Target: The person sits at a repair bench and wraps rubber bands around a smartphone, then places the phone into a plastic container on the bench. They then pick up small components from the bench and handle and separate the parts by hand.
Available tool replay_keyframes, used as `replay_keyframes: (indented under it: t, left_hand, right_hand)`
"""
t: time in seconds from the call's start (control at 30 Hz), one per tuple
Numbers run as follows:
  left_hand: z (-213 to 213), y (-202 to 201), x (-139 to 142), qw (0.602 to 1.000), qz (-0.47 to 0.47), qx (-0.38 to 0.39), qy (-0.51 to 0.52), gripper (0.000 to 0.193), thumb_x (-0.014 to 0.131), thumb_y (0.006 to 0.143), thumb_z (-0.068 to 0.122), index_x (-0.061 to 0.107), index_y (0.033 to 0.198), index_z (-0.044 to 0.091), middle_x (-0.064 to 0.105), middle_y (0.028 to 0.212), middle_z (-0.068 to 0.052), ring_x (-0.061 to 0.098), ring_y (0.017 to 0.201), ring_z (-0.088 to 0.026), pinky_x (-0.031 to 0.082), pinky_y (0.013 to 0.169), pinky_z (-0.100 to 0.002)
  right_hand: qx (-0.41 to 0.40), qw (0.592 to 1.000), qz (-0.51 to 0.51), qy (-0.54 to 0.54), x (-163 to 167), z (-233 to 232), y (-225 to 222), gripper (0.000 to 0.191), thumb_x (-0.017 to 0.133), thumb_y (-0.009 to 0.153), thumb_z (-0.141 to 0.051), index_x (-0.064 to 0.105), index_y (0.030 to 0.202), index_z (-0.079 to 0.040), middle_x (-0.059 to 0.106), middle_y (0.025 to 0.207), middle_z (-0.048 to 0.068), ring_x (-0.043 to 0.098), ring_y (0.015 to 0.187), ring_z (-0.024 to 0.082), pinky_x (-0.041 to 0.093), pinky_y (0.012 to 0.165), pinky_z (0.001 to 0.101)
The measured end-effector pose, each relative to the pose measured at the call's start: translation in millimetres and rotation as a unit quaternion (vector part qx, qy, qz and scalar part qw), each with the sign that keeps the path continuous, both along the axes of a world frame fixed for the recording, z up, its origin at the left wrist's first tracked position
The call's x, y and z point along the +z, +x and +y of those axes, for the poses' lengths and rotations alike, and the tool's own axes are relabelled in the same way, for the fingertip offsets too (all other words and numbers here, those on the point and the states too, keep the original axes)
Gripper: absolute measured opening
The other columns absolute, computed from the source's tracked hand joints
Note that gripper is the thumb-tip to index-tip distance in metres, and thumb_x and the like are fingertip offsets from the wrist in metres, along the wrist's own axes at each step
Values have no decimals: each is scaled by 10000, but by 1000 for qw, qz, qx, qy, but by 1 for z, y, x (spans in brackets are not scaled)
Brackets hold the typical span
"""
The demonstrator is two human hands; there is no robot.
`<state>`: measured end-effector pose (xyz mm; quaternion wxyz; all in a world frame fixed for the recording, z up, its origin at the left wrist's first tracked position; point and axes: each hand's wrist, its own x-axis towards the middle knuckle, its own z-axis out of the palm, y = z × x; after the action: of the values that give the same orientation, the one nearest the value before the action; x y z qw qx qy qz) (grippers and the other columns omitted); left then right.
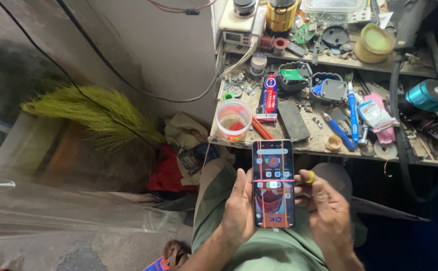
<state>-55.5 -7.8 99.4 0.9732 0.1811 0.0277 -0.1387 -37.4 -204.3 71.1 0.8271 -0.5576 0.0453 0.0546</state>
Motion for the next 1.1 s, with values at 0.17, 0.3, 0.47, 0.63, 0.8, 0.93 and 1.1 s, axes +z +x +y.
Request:
replay_keyframes:
  t: [0.17, 0.3, 0.47, 0.63, 0.8, 0.93, 1.1]
  left_hand:
    - [8, 11, 1, 998, -45, -4, 42, 676, 276, 1074, 567, 424, 1476, 43, 660, 1305, -206, 672, 1173, -260, 535, 1033, -427]
    - [-50, 46, 27, 994, -39, 28, 96, 650, 315, 1097, 507, 376, 1542, 36, 651, 1292, -198, 671, 1130, -233, 552, 985, -399]
    - [-76, 91, 0, 972, -79, 46, 214, 697, 385, 1091, 462, 264, 1616, 20, 575, 1382, -146, 632, 1175, -197, 526, 1029, -364]
    - [-92, 127, -111, 928, -96, 58, 354, 767, 415, 1071, 465, 111, 1652, 68, 509, 1497, -85, 554, 1275, -128, 431, 1105, -307]
    - [-86, 112, -162, 951, -110, 26, 289, 773, 511, 1067, 364, 102, 1670, 107, 522, 1453, -107, 559, 1231, -132, 452, 1088, -309]
    - [-82, 104, -167, 948, -119, 18, 296, 752, 558, 1073, 297, 186, 1678, 50, 558, 1414, -111, 567, 1195, -133, 468, 1068, -311]
    - [-80, 86, -191, 942, -103, 26, 320, 815, 505, 1063, 395, 48, 1671, 101, 582, 1340, -125, 606, 1148, -139, 502, 1013, -307]
  right_hand:
    - [-71, 997, -2, -33, -16, -38, 22, 267, 620, 1069, -133, 671, 1245, 61, 692, 1122, 157, 665, 907, 197, 561, 792, 316]
    - [-27, 987, -93, -127, 20, -96, 55, 212, 618, 1035, -111, 711, 1155, 36, 679, 1183, 90, 634, 989, 138, 547, 826, 272]
    - [19, 957, -117, -264, 38, -129, 100, 191, 652, 988, -55, 745, 1129, 34, 631, 1041, 30, 522, 844, 81, 430, 724, 203]
    - [102, 953, -109, -263, -74, -131, 159, 189, 658, 948, -31, 748, 1100, 37, 667, 941, 28, 541, 775, 83, 442, 661, 209]
    - [162, 968, -39, -186, -109, -126, 145, 222, 601, 965, -30, 734, 1135, 24, 712, 899, 48, 619, 788, 110, 503, 677, 240]
    - [185, 899, -237, -319, -106, -110, 138, 190, 602, 963, -29, 722, 1097, 34, 679, 1053, 39, 650, 984, 123, 510, 839, 230]
    - [123, 966, -114, -195, -135, -118, 128, 204, 685, 945, -31, 742, 1115, 66, 665, 1021, 44, 617, 929, 116, 501, 782, 245]
